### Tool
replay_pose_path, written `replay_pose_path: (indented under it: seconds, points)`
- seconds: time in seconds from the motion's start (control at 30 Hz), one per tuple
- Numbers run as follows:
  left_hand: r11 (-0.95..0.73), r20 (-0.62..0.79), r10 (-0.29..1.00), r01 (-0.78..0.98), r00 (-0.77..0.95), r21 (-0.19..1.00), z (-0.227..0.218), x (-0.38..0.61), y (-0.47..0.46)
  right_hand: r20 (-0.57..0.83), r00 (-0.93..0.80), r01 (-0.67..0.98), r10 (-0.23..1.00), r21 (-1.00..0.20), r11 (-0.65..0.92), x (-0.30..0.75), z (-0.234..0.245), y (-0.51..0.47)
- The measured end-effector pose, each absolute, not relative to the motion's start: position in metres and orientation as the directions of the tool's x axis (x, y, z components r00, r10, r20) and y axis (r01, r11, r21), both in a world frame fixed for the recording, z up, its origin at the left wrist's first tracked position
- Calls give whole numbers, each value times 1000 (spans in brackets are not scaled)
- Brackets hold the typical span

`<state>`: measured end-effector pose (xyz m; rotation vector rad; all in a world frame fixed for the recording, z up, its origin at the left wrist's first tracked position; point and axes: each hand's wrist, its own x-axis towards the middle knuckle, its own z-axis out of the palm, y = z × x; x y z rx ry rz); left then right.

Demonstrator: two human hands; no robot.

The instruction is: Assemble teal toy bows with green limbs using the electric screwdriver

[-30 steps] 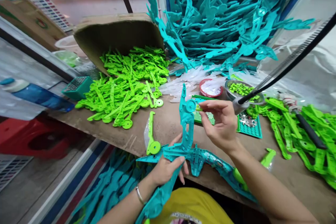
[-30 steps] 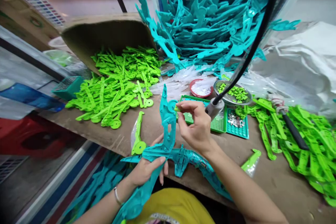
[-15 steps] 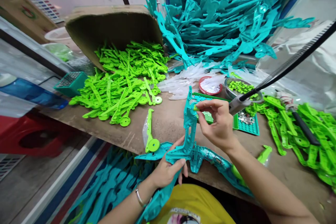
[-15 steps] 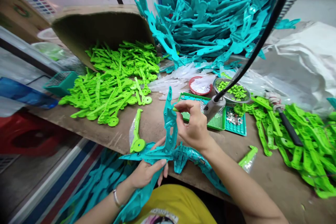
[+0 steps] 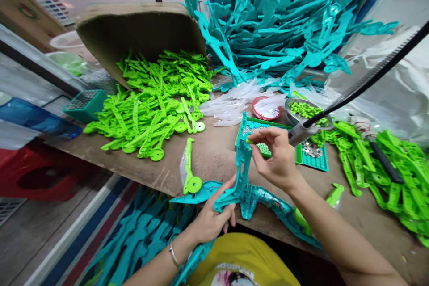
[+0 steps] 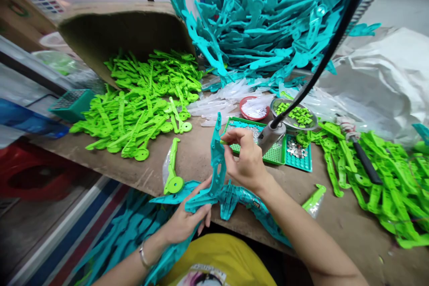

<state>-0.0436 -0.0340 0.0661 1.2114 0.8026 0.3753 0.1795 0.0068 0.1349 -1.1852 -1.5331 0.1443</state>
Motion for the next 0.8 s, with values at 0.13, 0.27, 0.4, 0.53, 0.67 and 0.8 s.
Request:
replay_pose_path:
  seconds: [0.13,0.27,0.4,0.53,0.67,0.8]
  points:
    - [229,-292,700,182,652,956,65,-44,-37,662,162,556,732,-674,487,176,140,6]
    - [270,-336,682,202,650,941,60,-46,-35,659,149,556,738,-673,488,175,141,8]
    - [289,-359,648,220,672,932,79,-52,-4,709,125,547,694,-633,548,183,149,-1]
    - [-111,-233,674,408,701,906,121,-60,72,794,164,636,586,-539,552,203,162,-26]
    - [-142,-350,501,474,792,869,144,-53,157,813,275,725,513,-526,445,223,159,-53]
    - [-339,-411,338,517,847,786,135,-18,214,755,372,747,540,-589,310,234,141,-73]
